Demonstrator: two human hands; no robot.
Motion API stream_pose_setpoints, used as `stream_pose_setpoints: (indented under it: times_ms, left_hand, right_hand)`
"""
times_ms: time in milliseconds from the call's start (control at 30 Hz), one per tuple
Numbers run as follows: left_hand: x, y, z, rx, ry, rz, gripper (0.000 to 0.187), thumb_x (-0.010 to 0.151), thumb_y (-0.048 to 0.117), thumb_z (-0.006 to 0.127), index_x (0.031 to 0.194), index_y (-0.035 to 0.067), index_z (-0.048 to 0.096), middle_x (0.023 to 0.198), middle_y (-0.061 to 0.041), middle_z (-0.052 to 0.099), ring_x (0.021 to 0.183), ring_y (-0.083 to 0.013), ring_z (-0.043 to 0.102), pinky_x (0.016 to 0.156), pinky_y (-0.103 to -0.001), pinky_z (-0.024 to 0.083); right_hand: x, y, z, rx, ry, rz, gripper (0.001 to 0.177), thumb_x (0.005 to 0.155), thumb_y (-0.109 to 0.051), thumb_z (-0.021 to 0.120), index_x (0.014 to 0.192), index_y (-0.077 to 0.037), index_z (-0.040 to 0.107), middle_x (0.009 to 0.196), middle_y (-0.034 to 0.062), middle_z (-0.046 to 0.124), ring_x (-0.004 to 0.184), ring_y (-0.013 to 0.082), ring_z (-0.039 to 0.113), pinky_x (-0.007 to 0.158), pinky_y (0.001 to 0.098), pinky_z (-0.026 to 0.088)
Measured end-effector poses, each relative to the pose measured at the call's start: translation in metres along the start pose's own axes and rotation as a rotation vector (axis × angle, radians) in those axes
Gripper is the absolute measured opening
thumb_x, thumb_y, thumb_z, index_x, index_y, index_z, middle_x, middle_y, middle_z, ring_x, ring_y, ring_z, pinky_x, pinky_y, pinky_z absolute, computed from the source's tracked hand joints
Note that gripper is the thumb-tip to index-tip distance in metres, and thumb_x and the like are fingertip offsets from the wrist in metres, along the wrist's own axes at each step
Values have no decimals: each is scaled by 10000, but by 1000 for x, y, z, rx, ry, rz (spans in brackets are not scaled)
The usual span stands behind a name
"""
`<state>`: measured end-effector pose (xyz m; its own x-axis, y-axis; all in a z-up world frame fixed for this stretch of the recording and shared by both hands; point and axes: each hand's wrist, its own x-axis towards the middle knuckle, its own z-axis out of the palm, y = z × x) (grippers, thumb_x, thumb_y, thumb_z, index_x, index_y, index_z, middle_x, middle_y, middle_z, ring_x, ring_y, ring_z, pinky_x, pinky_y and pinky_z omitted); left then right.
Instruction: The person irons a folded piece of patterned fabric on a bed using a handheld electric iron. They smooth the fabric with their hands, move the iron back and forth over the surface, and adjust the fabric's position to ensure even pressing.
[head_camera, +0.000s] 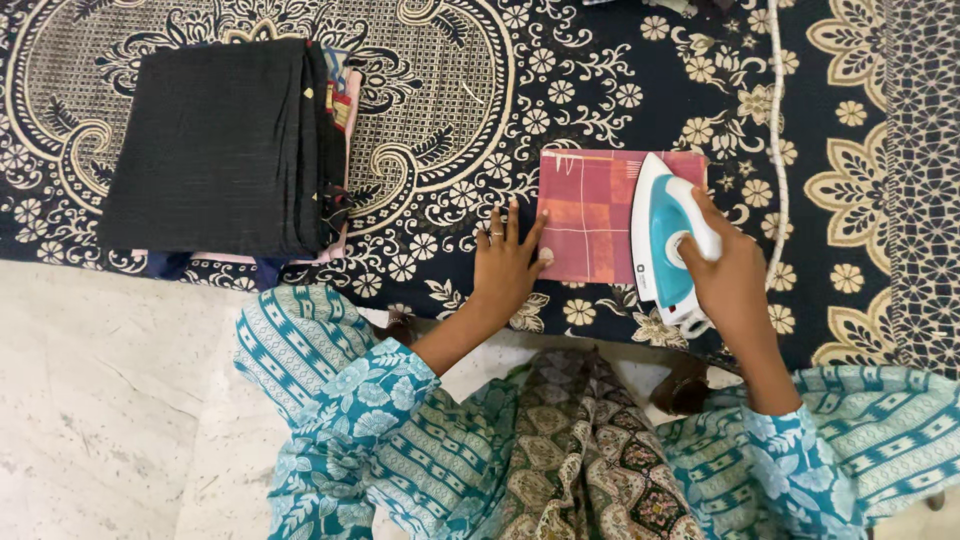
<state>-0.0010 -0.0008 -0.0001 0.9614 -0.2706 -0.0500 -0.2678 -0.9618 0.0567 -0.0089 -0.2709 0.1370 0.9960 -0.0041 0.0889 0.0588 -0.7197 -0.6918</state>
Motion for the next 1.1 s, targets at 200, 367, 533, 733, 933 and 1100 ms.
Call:
stream_pose_setpoints:
  times_ms: [200,367,533,733,933,1100]
  left_hand:
    - [-1,0,-1,-12,12,8,774,985,568,523,1631,261,228,1613,-256,315,1431,-492,374,1086,-587,382]
    - [-3,0,-5,-22,25,0,754,982,557,516,1616,265,232,1619,-245,312,1433,-482,372,1090,-581,380]
    - [-6,0,-12,-30,46,9,746,988,555,510,1615,270,223,1619,-253,305,1432,-475,371,1085,-582,380]
    - [-9,0,-18,-28,21,23,760,1004,515,513,1645,257,197,1627,-261,300,1447,-467,364,1093,-567,382]
    - [-14,-4,-25,-77,109,46,741,1004,519,518,1633,282,206,1639,-242,288,1471,-439,341,1142,-590,323]
    - [-11,-7,-28,-89,121,50,745,985,526,533,1623,298,224,1645,-221,277,1504,-410,302,1169,-612,273]
  right_hand:
    - [14,10,-13,7,-28,0,536,935,-119,680,1463,-67,602,1174,295,713,1028,351,739,876,392,542]
    - [20,7,-17,-15,-10,20,541,952,-134,677,1483,-66,596,1118,300,707,943,359,737,821,401,545]
    - [1,12,-22,26,-8,129,553,956,-122,664,1503,-84,585,1090,293,718,939,344,749,816,400,544]
    - [18,36,-24,43,56,4,535,947,-75,682,1473,-40,591,1284,293,680,1103,340,721,904,391,539]
    - [7,38,-32,19,41,100,544,960,-83,674,1494,-41,584,1273,296,674,1142,334,699,933,381,527]
    - [14,60,-34,89,69,85,560,914,-63,683,1465,-20,594,1383,270,645,1200,325,682,977,377,514]
